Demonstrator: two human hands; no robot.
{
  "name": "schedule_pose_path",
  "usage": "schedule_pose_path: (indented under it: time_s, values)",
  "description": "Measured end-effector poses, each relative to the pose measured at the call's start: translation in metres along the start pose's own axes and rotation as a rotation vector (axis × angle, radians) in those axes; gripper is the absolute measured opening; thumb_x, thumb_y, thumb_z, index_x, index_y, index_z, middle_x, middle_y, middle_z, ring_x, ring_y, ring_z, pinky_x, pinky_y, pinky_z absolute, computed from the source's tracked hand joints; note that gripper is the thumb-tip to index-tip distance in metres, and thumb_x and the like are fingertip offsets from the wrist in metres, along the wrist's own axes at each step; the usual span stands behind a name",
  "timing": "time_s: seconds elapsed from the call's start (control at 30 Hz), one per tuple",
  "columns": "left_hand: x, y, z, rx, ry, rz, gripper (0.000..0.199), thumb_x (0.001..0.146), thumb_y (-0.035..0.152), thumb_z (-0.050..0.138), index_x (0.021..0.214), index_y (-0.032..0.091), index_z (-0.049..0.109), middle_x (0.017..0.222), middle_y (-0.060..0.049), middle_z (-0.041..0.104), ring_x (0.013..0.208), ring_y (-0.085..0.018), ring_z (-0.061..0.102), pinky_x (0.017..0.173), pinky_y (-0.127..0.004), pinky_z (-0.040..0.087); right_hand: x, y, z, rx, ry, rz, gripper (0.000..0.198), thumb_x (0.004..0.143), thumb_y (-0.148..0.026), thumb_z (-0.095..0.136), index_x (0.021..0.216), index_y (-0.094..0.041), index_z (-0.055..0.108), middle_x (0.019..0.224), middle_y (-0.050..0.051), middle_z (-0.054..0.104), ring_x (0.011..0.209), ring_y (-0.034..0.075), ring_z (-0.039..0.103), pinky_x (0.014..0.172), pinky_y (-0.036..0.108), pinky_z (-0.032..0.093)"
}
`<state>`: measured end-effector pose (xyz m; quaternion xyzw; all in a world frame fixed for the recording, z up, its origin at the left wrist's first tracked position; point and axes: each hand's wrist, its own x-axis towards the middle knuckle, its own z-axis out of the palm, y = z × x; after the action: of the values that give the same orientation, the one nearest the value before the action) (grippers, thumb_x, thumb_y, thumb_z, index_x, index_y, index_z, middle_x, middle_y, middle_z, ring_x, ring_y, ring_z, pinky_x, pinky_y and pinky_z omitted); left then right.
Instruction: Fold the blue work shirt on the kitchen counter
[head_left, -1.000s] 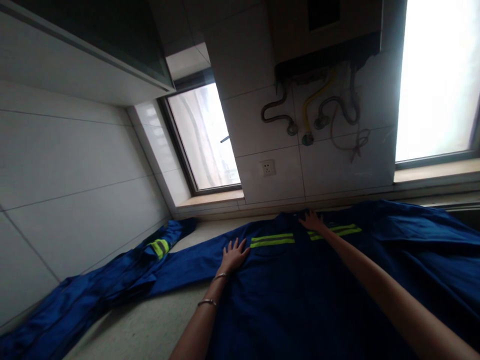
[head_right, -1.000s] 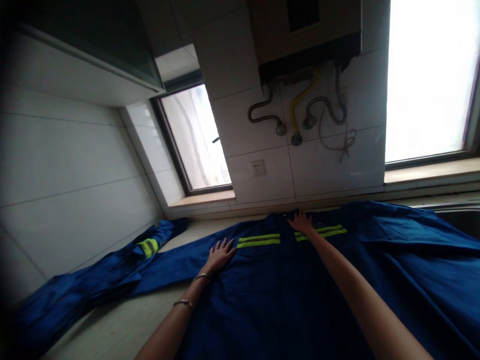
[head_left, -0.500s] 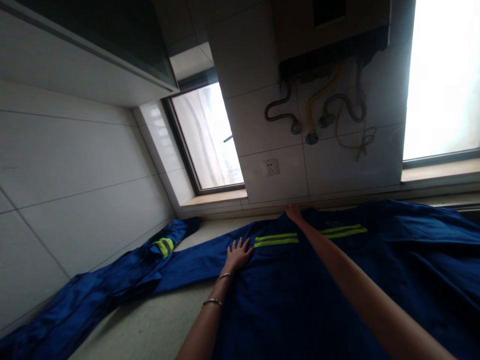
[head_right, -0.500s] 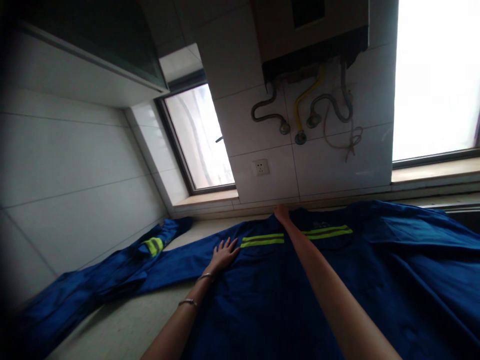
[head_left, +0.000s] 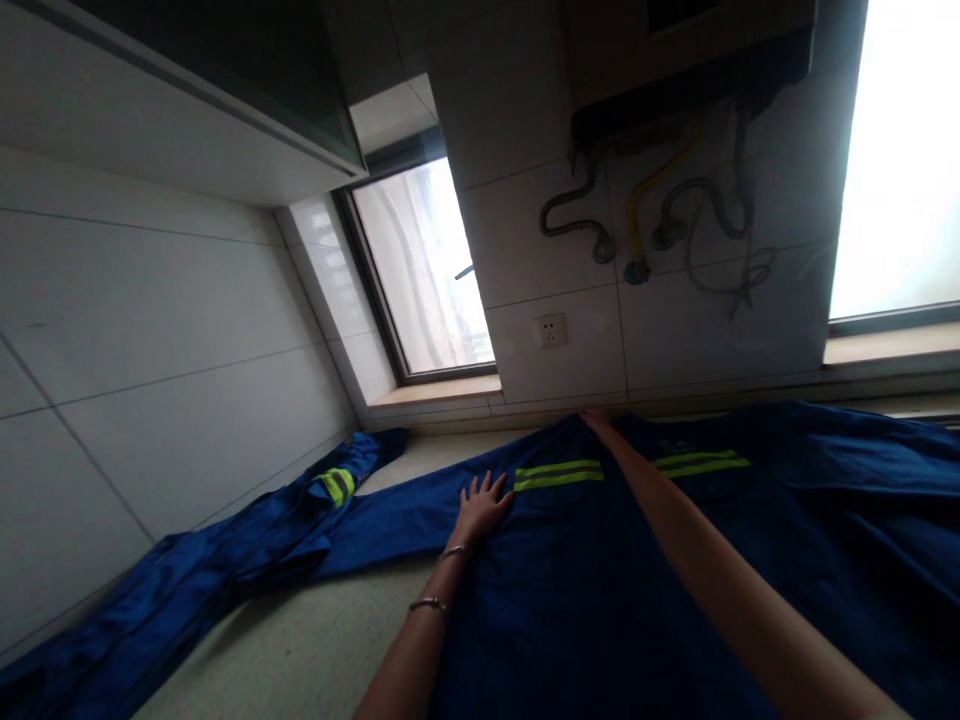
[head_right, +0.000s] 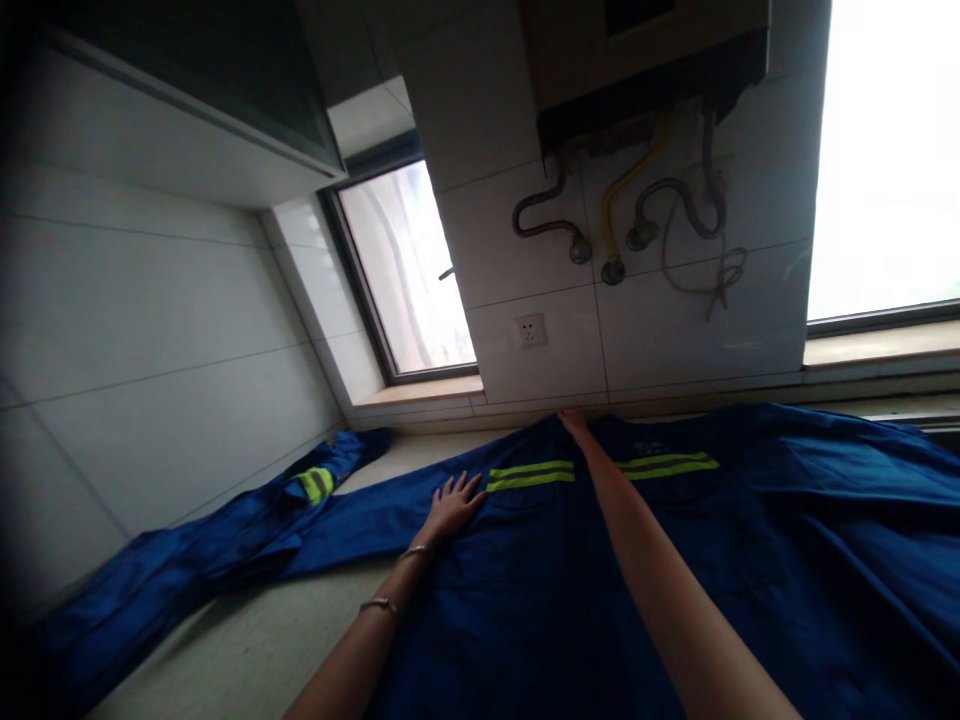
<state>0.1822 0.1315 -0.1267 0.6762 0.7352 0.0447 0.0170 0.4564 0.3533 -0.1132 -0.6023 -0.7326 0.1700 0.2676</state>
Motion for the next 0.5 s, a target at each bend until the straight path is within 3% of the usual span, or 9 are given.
schedule_pose_path:
  time_s: [0.1, 0.17, 0.3, 0.4, 0.5]
  values:
    - [0.001, 0.000, 0.001, 0.003, 0.002, 0.000, 0.067, 0.083, 0.067, 0.019, 0.142, 0.036, 0.025, 0.151, -0.002, 0.019, 0.137, -0.034, 0.013, 0.106, -0.056, 0.013, -0.008, 0.002, 0.006, -0.048, -0.022, -0.043, 0.029, 0.084, -0.025, 0.051, 0.105, -0.009, 0.063, 0.103, 0.010, 0.065, 0.093, 0.019, 0.061, 0.080, 0.028, 0.046]
    - [0.002, 0.000, 0.001, -0.004, 0.000, -0.007, 0.067, 0.083, 0.067, 0.019, 0.142, 0.035, 0.025, 0.151, -0.002, 0.018, 0.137, -0.034, 0.012, 0.106, -0.056, 0.012, -0.012, -0.005, 0.009, -0.093, -0.017, -0.080, 0.037, 0.077, -0.020, 0.057, 0.111, -0.008, 0.061, 0.109, 0.013, 0.063, 0.100, 0.023, 0.059, 0.084, 0.029, 0.044]
    - [0.003, 0.001, -0.001, -0.014, -0.020, -0.026, 0.072, 0.081, 0.071, 0.018, 0.143, 0.035, 0.023, 0.152, -0.003, 0.013, 0.136, -0.038, 0.010, 0.104, -0.060, 0.011, -0.024, -0.027, 0.015, -0.197, 0.039, -0.139, 0.055, 0.076, -0.015, 0.053, 0.129, -0.004, 0.046, 0.132, 0.025, 0.043, 0.124, 0.032, 0.038, 0.101, 0.042, 0.030]
    - [0.002, 0.002, -0.003, -0.015, -0.043, -0.024, 0.076, 0.078, 0.074, 0.017, 0.143, 0.035, 0.022, 0.152, -0.005, 0.011, 0.136, -0.041, 0.007, 0.103, -0.063, 0.008, -0.044, -0.034, 0.024, -0.248, 0.002, -0.201, 0.051, 0.081, -0.024, 0.049, 0.129, -0.006, 0.047, 0.139, 0.023, 0.034, 0.131, 0.032, 0.027, 0.106, 0.045, 0.021]
    - [0.003, 0.002, -0.007, -0.022, -0.091, -0.021, 0.080, 0.076, 0.077, 0.018, 0.144, 0.034, 0.021, 0.152, -0.009, 0.009, 0.134, -0.045, 0.005, 0.100, -0.067, 0.007, -0.066, -0.027, 0.032, -0.278, -0.080, -0.230, 0.054, 0.085, -0.044, 0.043, 0.129, -0.013, 0.049, 0.143, 0.018, 0.031, 0.133, 0.032, 0.022, 0.106, 0.053, 0.014]
